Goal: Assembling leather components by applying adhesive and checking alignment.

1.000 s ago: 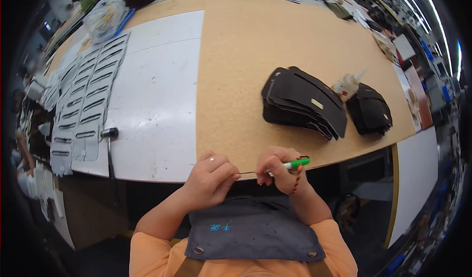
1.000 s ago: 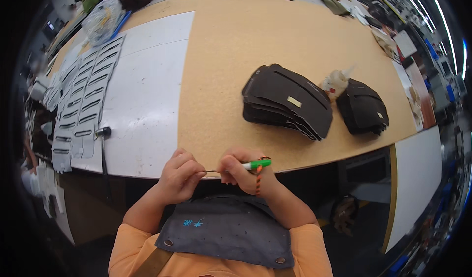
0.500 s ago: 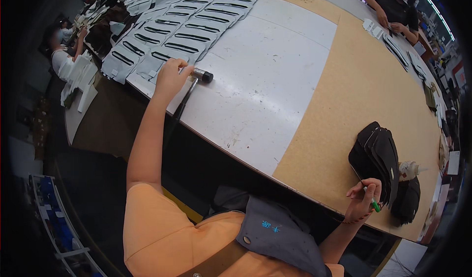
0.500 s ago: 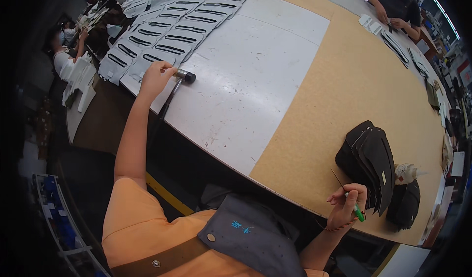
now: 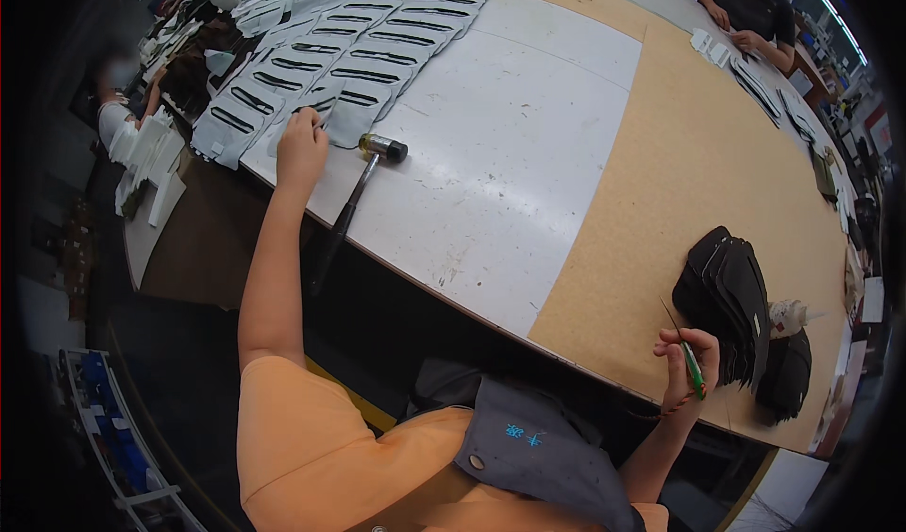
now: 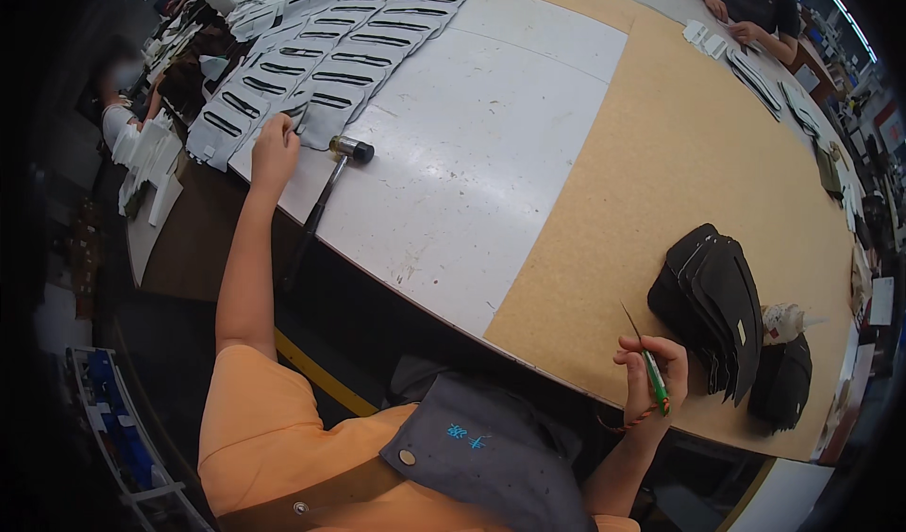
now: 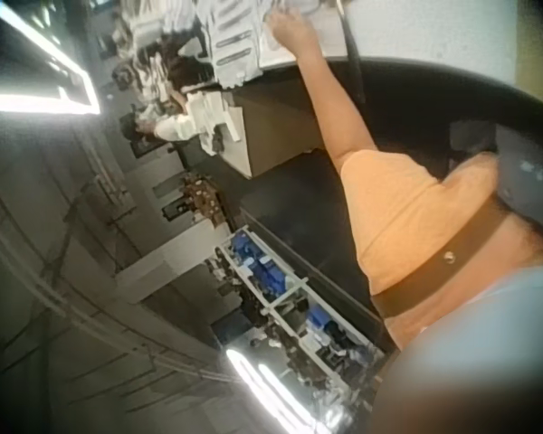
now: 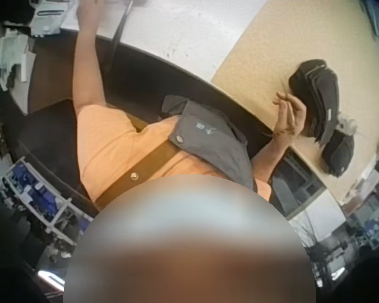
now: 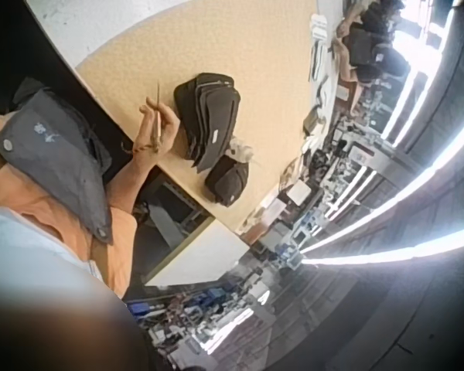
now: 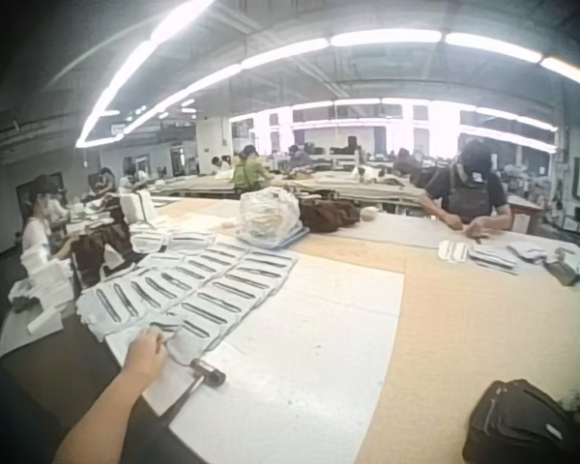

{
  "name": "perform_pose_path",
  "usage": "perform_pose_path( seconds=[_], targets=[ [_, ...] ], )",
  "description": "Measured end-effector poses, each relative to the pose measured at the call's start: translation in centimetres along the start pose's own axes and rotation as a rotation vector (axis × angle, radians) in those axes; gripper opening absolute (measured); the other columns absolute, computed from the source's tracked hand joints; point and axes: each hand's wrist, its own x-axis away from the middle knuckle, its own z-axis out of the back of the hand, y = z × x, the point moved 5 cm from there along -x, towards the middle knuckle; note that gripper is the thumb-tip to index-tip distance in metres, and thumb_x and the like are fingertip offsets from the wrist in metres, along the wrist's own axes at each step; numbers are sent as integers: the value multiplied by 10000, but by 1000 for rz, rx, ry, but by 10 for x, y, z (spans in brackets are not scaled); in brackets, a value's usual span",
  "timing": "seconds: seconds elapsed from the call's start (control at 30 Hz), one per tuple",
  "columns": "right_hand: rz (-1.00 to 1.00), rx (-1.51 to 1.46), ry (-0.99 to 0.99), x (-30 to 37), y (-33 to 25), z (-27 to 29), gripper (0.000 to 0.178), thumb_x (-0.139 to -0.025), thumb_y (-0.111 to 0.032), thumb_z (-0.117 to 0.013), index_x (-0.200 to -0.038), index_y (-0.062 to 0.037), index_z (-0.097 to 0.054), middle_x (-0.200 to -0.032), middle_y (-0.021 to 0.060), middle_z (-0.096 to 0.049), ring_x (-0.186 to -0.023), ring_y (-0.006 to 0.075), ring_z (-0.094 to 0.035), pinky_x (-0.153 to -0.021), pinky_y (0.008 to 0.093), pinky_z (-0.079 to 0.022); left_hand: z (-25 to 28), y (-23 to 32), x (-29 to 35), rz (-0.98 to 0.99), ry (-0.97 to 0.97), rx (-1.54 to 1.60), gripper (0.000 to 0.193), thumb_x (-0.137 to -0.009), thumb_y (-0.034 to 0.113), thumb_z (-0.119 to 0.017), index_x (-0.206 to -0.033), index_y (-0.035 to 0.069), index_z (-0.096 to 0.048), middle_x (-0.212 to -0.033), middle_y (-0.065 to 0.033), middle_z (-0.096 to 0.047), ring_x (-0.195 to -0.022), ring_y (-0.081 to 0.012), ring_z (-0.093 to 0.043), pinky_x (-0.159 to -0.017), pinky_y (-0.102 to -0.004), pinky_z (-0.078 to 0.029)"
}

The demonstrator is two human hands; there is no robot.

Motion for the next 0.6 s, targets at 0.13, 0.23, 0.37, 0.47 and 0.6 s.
perform_pose_path(
  seconds=[0.13,0.23,0.37,0.47,0.6],
  targets=[
    [-71,72,-21,2,4,6,176,-842,36,-602,-1015,44,-571,-937,166,-646,-767,172,-639,-749,270,-506,56,128,33,-274,191,482,145,-837,59,-538,-963,-6,-567,-852,-162,-579,-786,-341,-575,-682,-384,-461],
    [96,253,-96,-6,1,-1,189,-830,16,-623,-1017,40,-620,-939,124,-637,-838,161,-611,-773,266,-480,47,215,105,-609,-135,685,183,-831,12,-553,-1010,-14,-578,-852,-156,-567,-737,-304,-579,-644,-334,-464],
    [-29,50,-70,-11,7,-18,159,-890,-52,-578,-1019,37,-603,-969,112,-631,-854,149,-606,-767,263,-477,-3,269,199,-750,-771,845,211,-876,139,-556,-1036,0,-561,-880,-153,-537,-783,-348,-570,-687,-411,-473],
    [-127,11,-84,-14,19,-16,168,-936,-115,-523,-1003,36,-556,-961,129,-634,-838,157,-620,-773,275,-491,-2,284,211,-856,-839,914,245,-875,201,-579,-1023,7,-575,-887,-140,-547,-805,-331,-569,-690,-399,-466],
    [-290,-115,-157,-14,35,-26,202,-969,-172,-470,-993,24,-514,-932,159,-637,-803,170,-641,-772,285,-517,-4,283,195,-1012,-629,857,218,-850,183,-614,-1028,57,-608,-936,-83,-582,-886,-258,-558,-812,-390,-413]
  ],
)
